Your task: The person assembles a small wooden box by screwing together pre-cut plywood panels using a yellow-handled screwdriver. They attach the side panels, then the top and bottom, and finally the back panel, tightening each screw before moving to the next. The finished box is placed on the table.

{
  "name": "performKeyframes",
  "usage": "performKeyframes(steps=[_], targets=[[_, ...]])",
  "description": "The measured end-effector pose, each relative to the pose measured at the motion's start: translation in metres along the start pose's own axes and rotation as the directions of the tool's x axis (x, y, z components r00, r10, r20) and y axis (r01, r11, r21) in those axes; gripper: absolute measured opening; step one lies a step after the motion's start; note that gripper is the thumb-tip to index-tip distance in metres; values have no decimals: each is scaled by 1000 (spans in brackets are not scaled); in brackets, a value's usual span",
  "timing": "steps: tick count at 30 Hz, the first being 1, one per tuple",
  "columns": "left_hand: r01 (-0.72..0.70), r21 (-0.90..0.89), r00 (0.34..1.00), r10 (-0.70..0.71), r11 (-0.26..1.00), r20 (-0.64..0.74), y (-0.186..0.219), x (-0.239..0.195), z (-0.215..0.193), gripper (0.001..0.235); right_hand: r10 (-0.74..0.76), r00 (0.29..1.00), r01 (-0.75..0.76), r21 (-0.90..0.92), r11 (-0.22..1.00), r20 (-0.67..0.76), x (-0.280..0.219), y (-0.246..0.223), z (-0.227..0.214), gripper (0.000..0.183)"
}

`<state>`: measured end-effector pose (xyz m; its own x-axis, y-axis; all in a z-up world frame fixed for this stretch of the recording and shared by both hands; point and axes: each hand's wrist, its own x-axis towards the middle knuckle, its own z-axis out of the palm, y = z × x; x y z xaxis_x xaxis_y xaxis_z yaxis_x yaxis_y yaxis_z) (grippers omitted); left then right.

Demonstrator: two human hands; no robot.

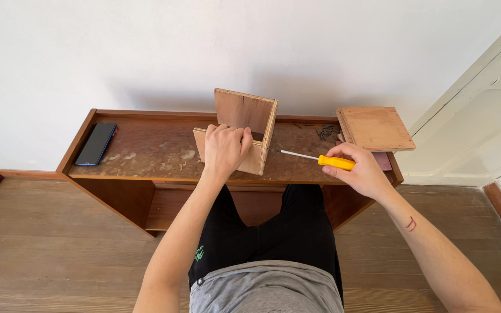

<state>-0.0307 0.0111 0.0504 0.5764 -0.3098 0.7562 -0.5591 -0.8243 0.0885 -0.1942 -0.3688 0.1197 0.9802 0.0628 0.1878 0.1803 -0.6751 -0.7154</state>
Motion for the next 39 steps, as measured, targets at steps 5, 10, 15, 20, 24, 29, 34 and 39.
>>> performKeyframes(steps=[5,10,15,20,24,29,34,39], targets=[[-4,14,1000,4,1000,-17,-2,1,0,57,26,997,-28,20,999,72,1,9,4,24],[3,-1,1000,-3,1000,-13,1,-3,-2,55,45,999,-45,13,999,31,-2,2,8,32],[5,-22,1000,-5,1000,-21,0,0,-1,55,76,994,-80,54,995,78,-7,6,12,33],[1,-16,999,-2,1000,-46,-2,-2,4,56,-14,1000,14,53,998,-4,-8,11,12,27],[-7,-13,998,6,1000,-58,-2,-2,4,55,-81,996,83,49,995,-32,-5,25,13,28],[-1,-17,997,0,1000,-77,-1,-2,2,55,-162,983,164,20,986,-87,-3,42,15,35],[-10,-16,996,9,1000,-90,-2,1,2,54,-118,985,124,44,991,-126,10,71,19,31],[-10,-23,996,8,1000,-86,-1,-1,1,54,-119,983,106,-94,990,-143,21,107,37,28]])
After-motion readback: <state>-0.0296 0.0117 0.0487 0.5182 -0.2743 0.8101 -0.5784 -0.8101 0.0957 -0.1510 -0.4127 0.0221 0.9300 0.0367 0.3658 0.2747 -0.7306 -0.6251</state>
